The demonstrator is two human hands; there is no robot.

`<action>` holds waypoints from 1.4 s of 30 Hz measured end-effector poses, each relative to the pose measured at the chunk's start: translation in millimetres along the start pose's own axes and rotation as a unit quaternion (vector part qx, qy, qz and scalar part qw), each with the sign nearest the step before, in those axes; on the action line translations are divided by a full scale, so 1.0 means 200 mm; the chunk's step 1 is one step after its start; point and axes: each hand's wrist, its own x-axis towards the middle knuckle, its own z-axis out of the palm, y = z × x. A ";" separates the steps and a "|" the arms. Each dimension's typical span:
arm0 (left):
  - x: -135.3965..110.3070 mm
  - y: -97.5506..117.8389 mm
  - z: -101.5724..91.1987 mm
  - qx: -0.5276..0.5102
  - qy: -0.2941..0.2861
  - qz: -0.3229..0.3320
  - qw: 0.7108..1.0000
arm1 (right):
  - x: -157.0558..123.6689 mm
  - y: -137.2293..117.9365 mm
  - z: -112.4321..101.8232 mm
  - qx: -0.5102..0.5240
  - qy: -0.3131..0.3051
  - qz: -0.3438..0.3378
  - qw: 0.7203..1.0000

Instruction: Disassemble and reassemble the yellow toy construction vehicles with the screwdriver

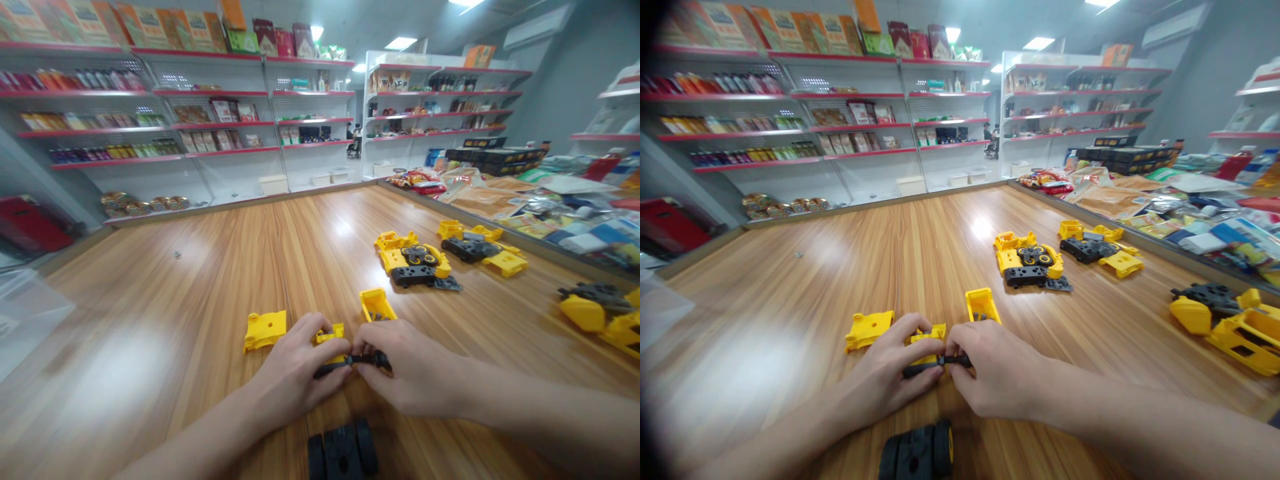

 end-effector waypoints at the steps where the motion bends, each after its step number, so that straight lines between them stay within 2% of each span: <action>1: 0.00 0.00 0.00 0.001 0.001 0.001 1.000 | 0.00 0.00 0.00 0.003 0.005 0.001 1.000; 14: 0.00 0.01 0.00 0.006 0.010 0.004 1.000 | 0.01 -0.01 0.01 -0.067 -0.054 -0.021 0.996; 22: 0.00 0.02 0.00 -0.003 0.010 0.010 1.000 | 0.00 -0.01 0.01 -0.003 -0.003 0.001 1.000; 29: 0.00 0.01 0.00 -0.008 0.015 0.010 1.000 | 0.01 -0.01 0.01 -0.040 -0.051 -0.014 0.998; 38: 0.00 0.01 0.00 -0.003 0.014 0.012 1.000 | 0.01 -0.02 0.00 -0.014 -0.061 0.011 0.998; 42: 0.00 0.01 0.00 -0.014 0.013 0.006 1.000 | 0.01 -0.02 0.02 0.013 -0.040 0.035 0.999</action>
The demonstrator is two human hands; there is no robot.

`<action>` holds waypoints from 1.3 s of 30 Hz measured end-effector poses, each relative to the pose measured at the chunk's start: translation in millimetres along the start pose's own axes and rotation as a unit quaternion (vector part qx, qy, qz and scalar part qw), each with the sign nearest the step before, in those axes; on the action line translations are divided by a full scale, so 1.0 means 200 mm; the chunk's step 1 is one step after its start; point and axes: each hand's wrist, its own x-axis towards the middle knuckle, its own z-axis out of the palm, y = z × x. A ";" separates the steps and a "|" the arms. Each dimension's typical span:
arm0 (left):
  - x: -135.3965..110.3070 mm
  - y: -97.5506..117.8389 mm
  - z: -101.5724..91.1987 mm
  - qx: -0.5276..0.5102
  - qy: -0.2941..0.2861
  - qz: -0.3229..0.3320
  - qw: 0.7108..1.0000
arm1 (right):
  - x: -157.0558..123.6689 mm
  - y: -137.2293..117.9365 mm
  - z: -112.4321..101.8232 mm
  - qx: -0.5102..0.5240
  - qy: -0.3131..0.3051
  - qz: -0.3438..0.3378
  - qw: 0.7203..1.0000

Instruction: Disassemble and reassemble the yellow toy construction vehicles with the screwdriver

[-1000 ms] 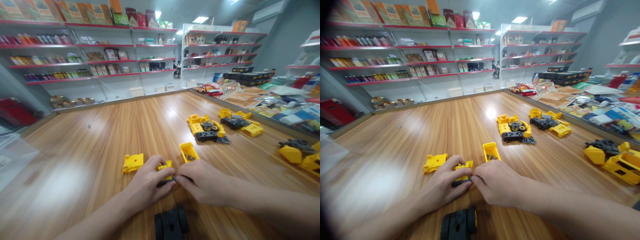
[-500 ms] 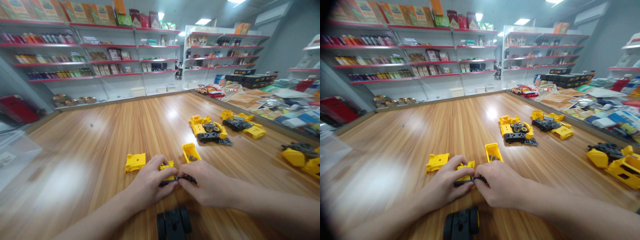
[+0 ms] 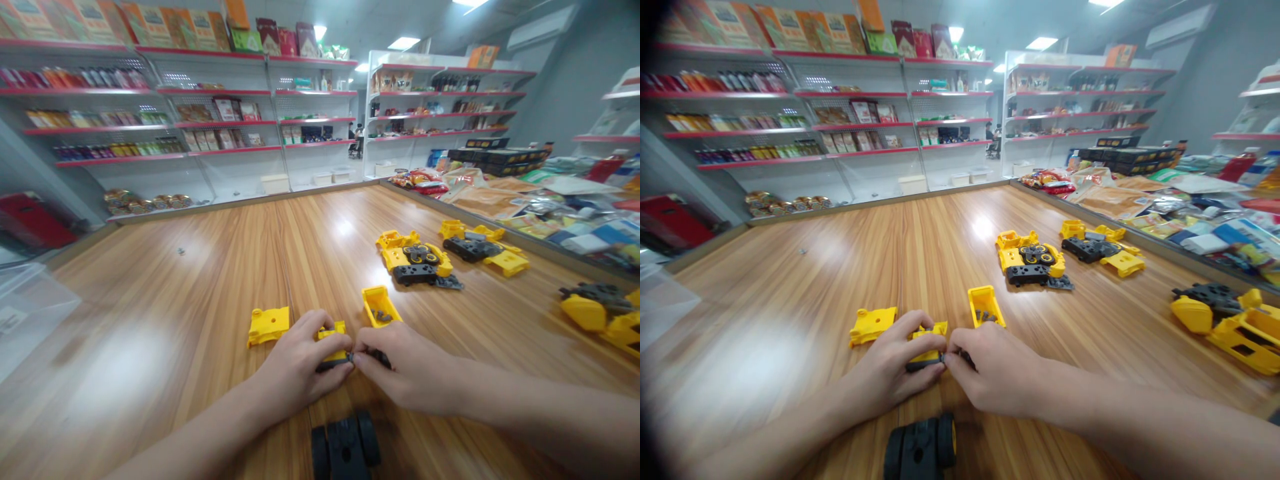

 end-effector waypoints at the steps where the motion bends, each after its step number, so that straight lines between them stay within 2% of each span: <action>1: 0.00 0.00 0.00 -0.002 0.000 -0.003 1.000 | 0.00 0.00 0.00 0.011 0.008 0.002 1.000; 4: 0.01 0.00 0.00 -0.007 0.001 -0.006 1.000 | 0.01 0.00 -0.01 0.037 0.037 -0.014 0.999; 7: 0.01 -0.01 0.00 -0.005 -0.002 -0.004 1.000 | 0.01 0.01 -0.03 0.021 0.054 -0.036 0.998; 14: 0.00 0.00 -0.01 -0.009 0.007 -0.011 1.000 | 0.00 0.03 -0.02 -0.048 0.027 -0.054 0.997; 20: 0.01 -0.01 0.00 -0.006 0.002 -0.013 1.000 | 0.01 0.02 -0.03 -0.051 0.019 -0.088 0.995; 32: 0.01 -0.01 0.00 -0.003 0.003 -0.013 1.000 | 0.00 0.03 0.00 -0.078 0.016 -0.074 0.994; 39: 0.00 0.00 0.00 -0.007 -0.002 -0.013 1.000 | 0.00 0.00 -0.05 -0.015 0.046 -0.054 0.997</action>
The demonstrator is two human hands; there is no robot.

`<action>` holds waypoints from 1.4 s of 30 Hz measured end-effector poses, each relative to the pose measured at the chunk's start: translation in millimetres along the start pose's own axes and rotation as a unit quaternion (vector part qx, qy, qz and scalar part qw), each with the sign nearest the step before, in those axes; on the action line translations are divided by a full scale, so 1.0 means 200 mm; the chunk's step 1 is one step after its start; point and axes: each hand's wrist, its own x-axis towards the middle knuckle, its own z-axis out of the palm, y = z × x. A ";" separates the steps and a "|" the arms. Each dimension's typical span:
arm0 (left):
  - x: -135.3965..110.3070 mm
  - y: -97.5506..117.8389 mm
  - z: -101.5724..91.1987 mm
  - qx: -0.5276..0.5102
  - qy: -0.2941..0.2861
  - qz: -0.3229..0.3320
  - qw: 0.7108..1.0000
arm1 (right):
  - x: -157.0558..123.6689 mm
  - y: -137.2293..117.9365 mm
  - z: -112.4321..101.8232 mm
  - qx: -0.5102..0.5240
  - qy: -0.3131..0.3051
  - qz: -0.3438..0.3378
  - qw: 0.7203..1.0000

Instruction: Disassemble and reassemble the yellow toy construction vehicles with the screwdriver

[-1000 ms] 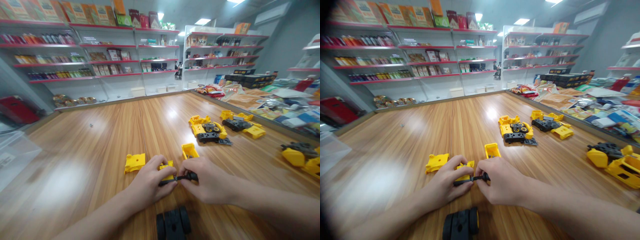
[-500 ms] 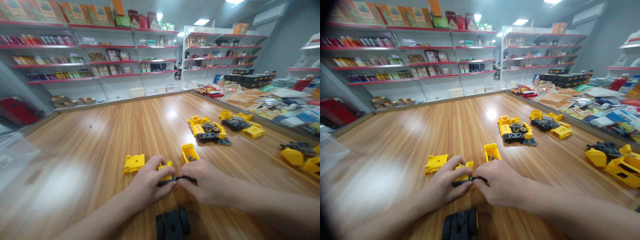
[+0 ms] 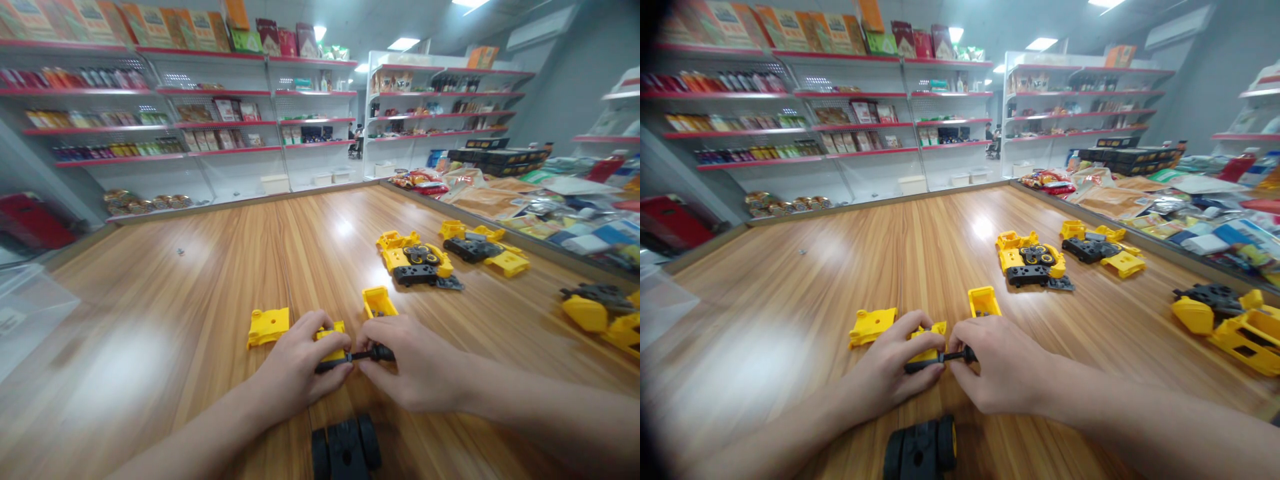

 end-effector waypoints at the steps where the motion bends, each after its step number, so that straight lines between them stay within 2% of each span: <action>1: 0.00 0.00 0.00 0.000 -0.002 -0.002 1.000 | 0.00 0.00 0.00 -0.003 0.001 0.000 1.000; 16: 0.01 0.02 -0.03 0.014 -0.024 0.008 1.000 | 0.00 0.01 0.00 -0.039 -0.023 -0.028 0.999; 26: 0.00 0.01 -0.01 0.031 -0.016 0.012 0.999 | 0.00 0.04 0.04 -0.058 -0.038 0.015 0.998; 32: 0.00 0.02 -0.02 0.024 -0.020 0.002 1.000 | 0.01 0.01 0.01 0.021 0.028 0.008 0.999; 37: 0.00 0.01 0.00 0.005 -0.001 -0.028 1.000 | 0.01 -0.01 -0.03 0.046 0.081 -0.013 0.996; 42: 0.00 0.00 0.00 -0.009 0.009 -0.036 0.999 | 0.01 0.01 -0.02 0.065 0.112 0.000 0.992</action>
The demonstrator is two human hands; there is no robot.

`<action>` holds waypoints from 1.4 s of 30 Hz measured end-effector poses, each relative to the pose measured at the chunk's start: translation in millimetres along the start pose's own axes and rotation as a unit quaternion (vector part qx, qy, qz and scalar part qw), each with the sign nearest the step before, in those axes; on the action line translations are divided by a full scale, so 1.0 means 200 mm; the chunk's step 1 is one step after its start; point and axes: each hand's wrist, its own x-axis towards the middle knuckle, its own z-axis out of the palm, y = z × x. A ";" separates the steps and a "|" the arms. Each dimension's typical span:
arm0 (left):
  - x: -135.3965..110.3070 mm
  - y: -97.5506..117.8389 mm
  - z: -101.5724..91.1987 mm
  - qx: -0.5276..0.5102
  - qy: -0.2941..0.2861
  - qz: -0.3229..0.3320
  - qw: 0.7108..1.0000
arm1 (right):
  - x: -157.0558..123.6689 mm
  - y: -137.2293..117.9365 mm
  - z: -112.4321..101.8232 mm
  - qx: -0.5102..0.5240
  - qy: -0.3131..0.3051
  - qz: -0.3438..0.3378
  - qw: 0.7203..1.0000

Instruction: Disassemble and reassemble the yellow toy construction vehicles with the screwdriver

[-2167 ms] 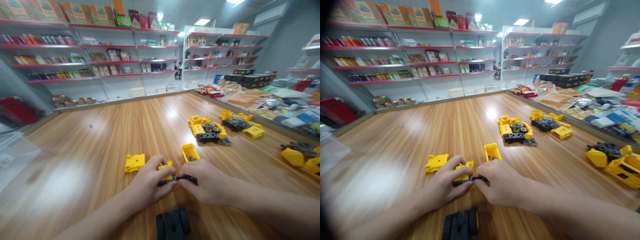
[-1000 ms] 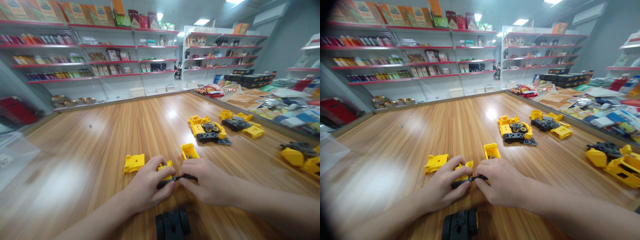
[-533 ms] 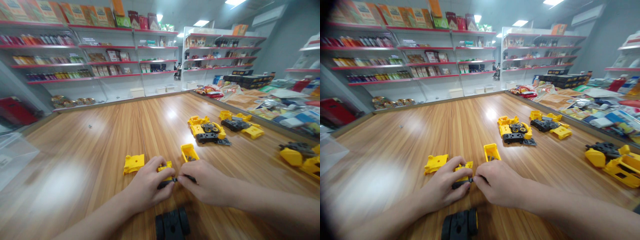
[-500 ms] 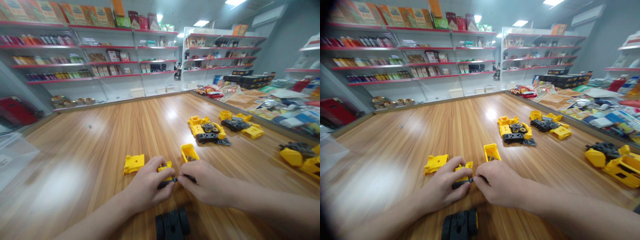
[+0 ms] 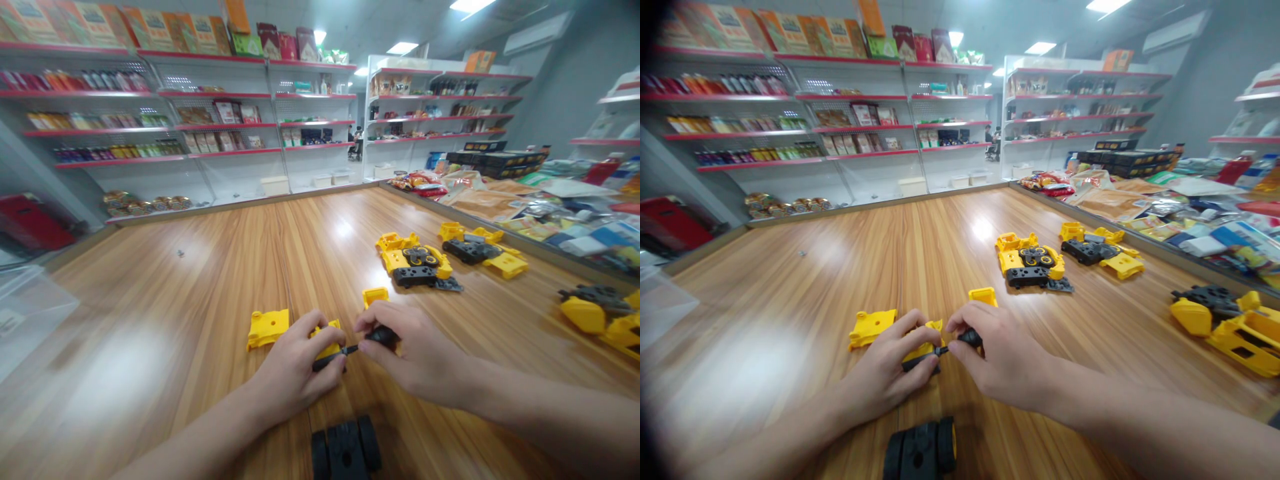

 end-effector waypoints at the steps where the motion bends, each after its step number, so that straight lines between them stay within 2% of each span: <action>1: 0.00 0.00 0.00 0.002 -0.002 0.002 1.000 | 0.00 0.01 0.01 0.007 -0.002 0.010 1.000; 6: -0.01 0.00 0.00 0.003 -0.009 0.002 1.000 | 0.00 0.02 0.02 0.027 -0.056 0.044 0.997; 12: 0.00 0.00 0.00 0.000 -0.006 0.009 1.000 | -0.02 0.01 0.01 -0.004 -0.067 -0.011 0.998; 17: 0.00 0.00 -0.01 0.008 -0.003 0.019 1.000 | 0.00 0.01 0.01 -0.019 -0.074 -0.019 0.997; 24: 0.00 0.00 0.00 0.015 -0.009 0.027 0.999 | -0.01 0.03 0.03 -0.089 -0.128 0.021 0.988; 30: 0.00 0.01 -0.01 0.007 -0.009 0.031 0.999 | -0.02 0.01 0.01 -0.038 -0.120 -0.012 0.992; 37: 0.00 0.02 -0.02 0.008 -0.018 0.029 0.999 | -0.02 0.01 0.02 -0.049 -0.109 -0.017 0.993; 42: 0.00 0.01 -0.01 0.016 -0.023 0.032 0.999 | -0.02 0.01 0.03 -0.070 -0.139 0.001 0.988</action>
